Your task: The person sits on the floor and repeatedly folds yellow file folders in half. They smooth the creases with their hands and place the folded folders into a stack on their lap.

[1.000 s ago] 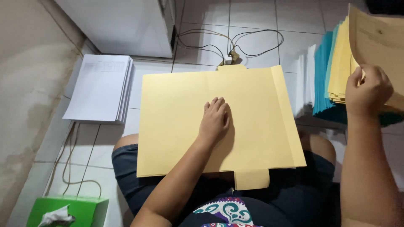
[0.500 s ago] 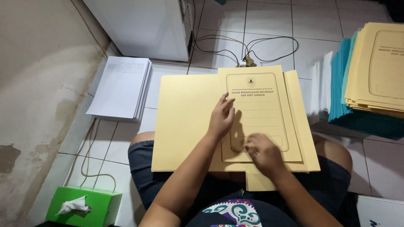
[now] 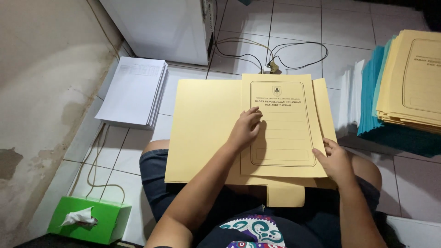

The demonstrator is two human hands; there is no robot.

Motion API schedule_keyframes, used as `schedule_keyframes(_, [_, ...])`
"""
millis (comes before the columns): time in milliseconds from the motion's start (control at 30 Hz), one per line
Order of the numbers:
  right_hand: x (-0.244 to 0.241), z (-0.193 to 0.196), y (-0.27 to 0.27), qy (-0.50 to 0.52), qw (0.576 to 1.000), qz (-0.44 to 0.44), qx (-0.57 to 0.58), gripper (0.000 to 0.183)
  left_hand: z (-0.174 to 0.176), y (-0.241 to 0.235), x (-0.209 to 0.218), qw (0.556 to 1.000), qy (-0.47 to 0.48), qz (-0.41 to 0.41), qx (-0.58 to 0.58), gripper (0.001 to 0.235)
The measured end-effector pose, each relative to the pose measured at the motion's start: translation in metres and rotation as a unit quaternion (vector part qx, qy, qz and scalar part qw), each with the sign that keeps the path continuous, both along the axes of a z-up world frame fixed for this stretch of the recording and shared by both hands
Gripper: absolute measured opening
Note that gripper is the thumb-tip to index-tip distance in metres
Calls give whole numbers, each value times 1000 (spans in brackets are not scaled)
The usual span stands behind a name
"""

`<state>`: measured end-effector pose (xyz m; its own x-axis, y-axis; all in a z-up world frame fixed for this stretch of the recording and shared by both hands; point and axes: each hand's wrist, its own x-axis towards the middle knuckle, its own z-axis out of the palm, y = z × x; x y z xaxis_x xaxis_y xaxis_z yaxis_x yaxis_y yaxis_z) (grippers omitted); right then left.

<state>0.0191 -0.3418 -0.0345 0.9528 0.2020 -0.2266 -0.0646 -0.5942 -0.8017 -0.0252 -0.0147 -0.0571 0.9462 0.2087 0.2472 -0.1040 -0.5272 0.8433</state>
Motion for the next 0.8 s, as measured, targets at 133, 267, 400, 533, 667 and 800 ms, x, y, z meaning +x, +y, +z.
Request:
schedule_keyframes(133, [-23,67,11,53,996,-55,-45,51,34,35,-16,995,12,-47,-90,33])
schedule_keyframes(267, [-31,72,-3,21,998,-59,-31,52,30,63,-24,978,-36,-78,188,43])
schedule_keyframes(400, [-33,50,-18,-30,997,-57,-40,49,41,63,-38,953,37,-113,278,77])
schedule_keyframes(533, [-42,54,-8,-7,997,-70,-27,50,54,57,-41,938,73,-121,315,91])
schedule_keyframes(667, [-42,37,-12,-51,997,-59,-11,47,55,57,-42,938,75,-128,315,92])
schedule_keyframes(800, [-40,24,-14,-91,995,-39,15,43,50,57,-39,940,71,-127,309,77])
